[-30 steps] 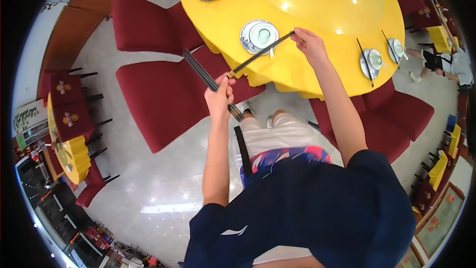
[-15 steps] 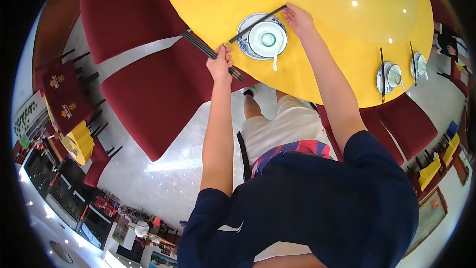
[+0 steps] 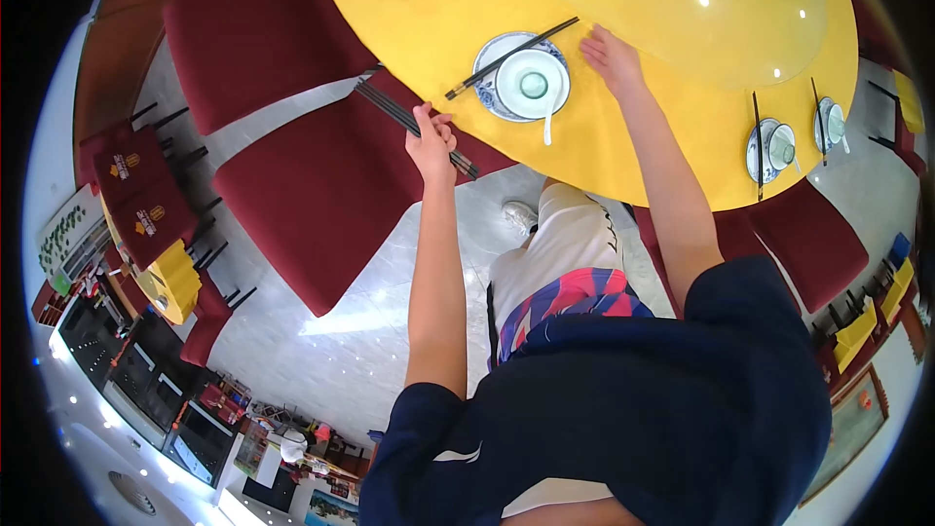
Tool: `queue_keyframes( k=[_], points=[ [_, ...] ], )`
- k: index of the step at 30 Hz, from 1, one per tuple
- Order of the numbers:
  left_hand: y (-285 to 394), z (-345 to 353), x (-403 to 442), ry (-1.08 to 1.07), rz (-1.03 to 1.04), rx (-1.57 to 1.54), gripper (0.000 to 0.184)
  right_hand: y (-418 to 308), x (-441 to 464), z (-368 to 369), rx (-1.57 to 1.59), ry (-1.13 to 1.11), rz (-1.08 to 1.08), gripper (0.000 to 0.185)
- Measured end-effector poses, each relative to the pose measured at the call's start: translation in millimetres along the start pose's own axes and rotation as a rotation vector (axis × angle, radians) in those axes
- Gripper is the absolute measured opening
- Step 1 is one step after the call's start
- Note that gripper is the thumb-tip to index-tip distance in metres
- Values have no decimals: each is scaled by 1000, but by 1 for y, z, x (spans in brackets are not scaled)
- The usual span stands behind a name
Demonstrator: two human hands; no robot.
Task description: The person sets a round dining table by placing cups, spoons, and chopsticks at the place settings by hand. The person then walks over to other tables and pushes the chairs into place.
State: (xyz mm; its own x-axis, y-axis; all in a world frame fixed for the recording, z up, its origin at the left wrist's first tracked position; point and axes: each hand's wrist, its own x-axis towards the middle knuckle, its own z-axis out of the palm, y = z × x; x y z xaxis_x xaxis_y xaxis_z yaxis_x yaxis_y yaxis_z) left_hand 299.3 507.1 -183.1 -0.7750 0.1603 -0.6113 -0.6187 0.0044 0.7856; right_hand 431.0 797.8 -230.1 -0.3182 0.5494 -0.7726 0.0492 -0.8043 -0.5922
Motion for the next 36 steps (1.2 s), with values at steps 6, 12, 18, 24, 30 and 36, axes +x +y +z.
queue_keyframes(
  k=[6, 12, 18, 24, 30, 36],
  points=[
    [9, -75, -78, -281, -19, -78, 48, 19, -127, -4, -406, -5, -295, 36],
    [20, -206, -189, -637, -255, 37, 45, 135, -291, 126, -689, -637, -294, 33],
    [56, -381, -247, -543, -155, 3, 44, 264, -398, 229, -789, -915, -155, 21],
    [100, -467, -240, -559, -125, 11, 44, 319, -458, 302, -693, -925, -133, 20],
    [156, -505, -168, -657, -103, 156, 44, 348, -433, 360, -636, -831, -270, 21],
    [243, -569, -84, -686, -129, 396, 46, 385, -428, 460, -380, -760, -141, 24]
  ],
)
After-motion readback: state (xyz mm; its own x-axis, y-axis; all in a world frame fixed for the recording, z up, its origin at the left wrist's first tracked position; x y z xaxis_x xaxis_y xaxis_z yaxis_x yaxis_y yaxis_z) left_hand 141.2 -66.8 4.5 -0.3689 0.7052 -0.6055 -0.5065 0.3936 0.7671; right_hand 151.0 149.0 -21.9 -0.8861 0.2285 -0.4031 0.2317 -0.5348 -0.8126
